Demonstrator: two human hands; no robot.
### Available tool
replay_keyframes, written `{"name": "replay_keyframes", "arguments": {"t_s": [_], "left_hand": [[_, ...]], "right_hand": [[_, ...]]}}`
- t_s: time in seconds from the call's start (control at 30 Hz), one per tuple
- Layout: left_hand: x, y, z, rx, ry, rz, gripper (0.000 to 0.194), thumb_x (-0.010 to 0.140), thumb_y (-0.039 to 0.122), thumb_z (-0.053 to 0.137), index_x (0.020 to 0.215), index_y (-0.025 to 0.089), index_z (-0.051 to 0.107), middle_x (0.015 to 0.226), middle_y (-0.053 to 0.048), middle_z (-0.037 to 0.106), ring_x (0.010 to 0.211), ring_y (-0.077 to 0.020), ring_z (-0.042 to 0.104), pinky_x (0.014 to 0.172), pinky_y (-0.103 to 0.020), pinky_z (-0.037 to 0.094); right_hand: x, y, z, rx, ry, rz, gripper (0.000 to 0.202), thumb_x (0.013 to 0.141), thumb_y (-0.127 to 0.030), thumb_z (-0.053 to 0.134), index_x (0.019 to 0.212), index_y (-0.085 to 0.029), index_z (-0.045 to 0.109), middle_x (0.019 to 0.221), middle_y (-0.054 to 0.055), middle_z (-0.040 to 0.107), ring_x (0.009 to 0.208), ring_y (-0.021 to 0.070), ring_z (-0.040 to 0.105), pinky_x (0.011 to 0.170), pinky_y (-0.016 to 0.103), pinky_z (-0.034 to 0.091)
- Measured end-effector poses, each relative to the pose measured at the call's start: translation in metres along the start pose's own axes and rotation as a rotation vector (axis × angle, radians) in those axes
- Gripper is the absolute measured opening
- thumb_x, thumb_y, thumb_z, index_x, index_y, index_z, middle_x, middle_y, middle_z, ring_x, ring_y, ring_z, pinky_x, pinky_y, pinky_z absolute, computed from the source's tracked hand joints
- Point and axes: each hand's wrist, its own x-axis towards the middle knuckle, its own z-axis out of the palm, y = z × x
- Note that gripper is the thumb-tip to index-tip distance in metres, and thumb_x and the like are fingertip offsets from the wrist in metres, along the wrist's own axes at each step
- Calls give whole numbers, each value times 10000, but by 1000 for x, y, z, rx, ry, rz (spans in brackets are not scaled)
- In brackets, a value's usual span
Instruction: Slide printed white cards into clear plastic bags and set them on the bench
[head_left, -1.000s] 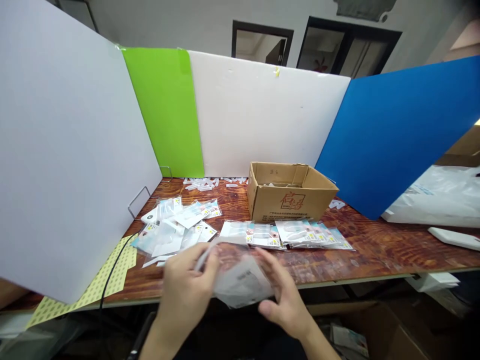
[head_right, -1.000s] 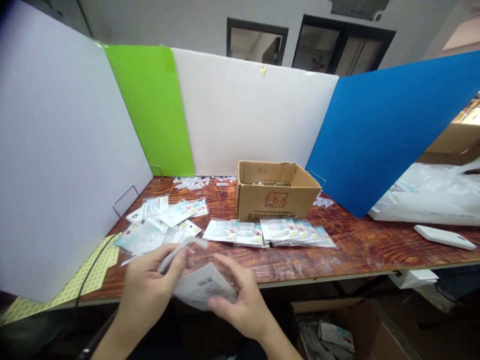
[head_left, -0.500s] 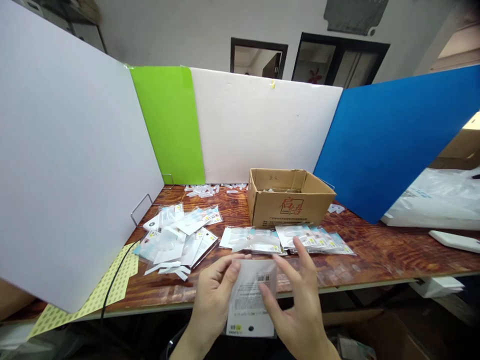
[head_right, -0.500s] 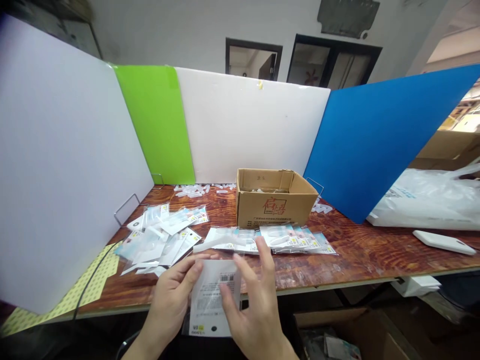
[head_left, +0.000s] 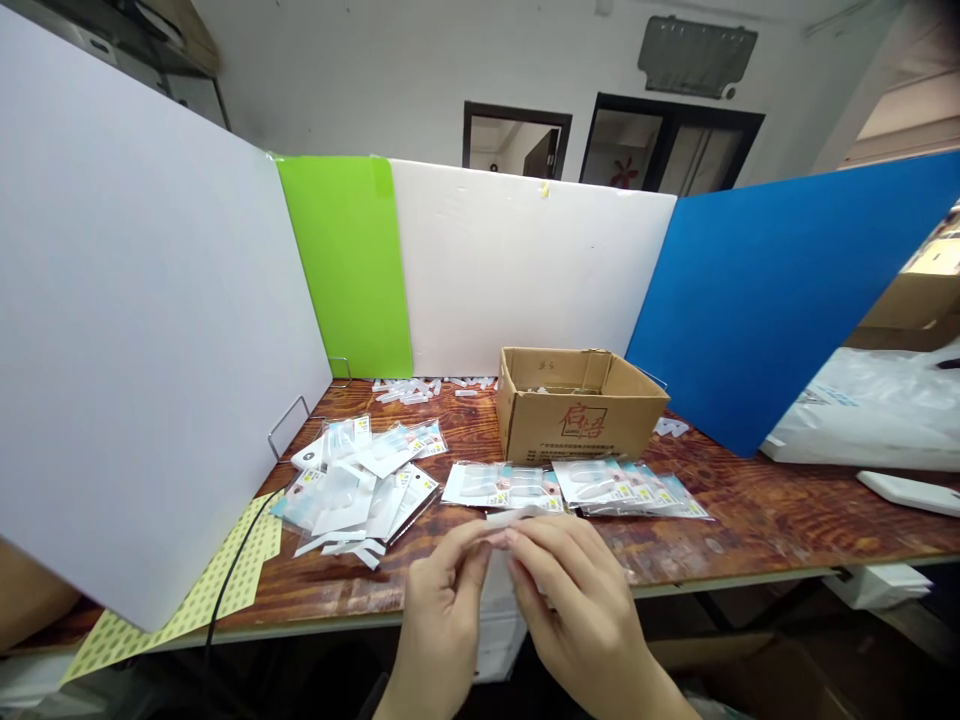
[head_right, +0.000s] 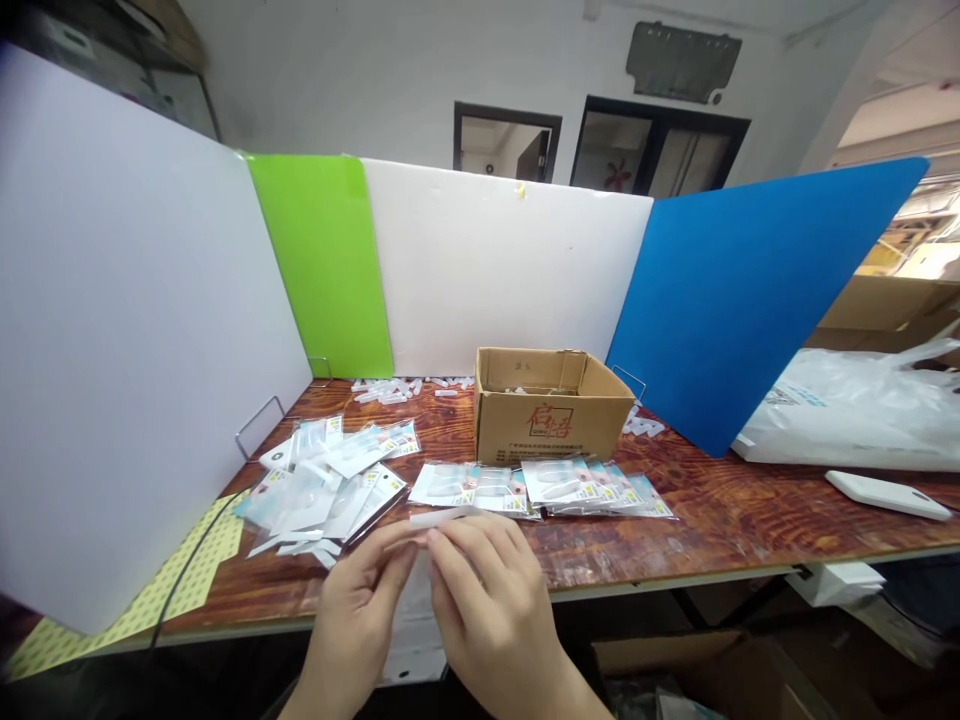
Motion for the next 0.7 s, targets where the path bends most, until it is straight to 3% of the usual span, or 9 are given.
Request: {"name": "replay_keyframes", "arguments": {"t_s": [0.13,0.2,0.33,0.47,0.57,0.7], "left_hand": [[-11,-1,4,90,2,101,253,829,273,509,1031,233,656,867,-40,727,693,-192,652,698,-275,503],[-12,-1,4,119,-7,136,247,833,252,499,1025,239,655,880,-41,727,708,-193,656,688,-263,500],[-9,1,3,198,-47,196,273,846,215,466,1062,230,632,945,-67,719,825,-216,663,710,-263,492],[-1,-1,6,265,-51,161,297,861,217,426,1094,201,609,947,-90,718,810,-222,671,683,-268,491],[8,-5,7,236,-48,106,270,855,247,440,1042,219,632,950,-80,716,816,-222,668,704,-273,493],[22,-18,-6,62,14,-73,229,802,345,534,951,205,638,930,-79,714,789,-232,667,730,-302,507]], "right_hand": [[18,0,-5,137,-93,76,208,802,-84,506,966,-168,603,839,66,647,745,156,611,650,266,510],[22,1,-7,152,-130,82,166,804,-91,506,899,-166,620,796,54,644,709,144,611,626,246,503],[21,5,-2,17,-165,0,158,816,-89,478,844,-160,616,748,59,655,662,147,607,585,247,485],[16,13,14,-138,-121,-98,184,800,-54,460,737,-144,607,658,68,636,577,158,589,515,257,450],[14,19,26,59,-61,120,188,798,-98,456,687,-152,598,609,44,622,533,141,578,498,245,449],[26,53,35,554,12,766,213,791,-283,496,629,-163,565,543,24,629,497,154,614,498,261,498]]}}
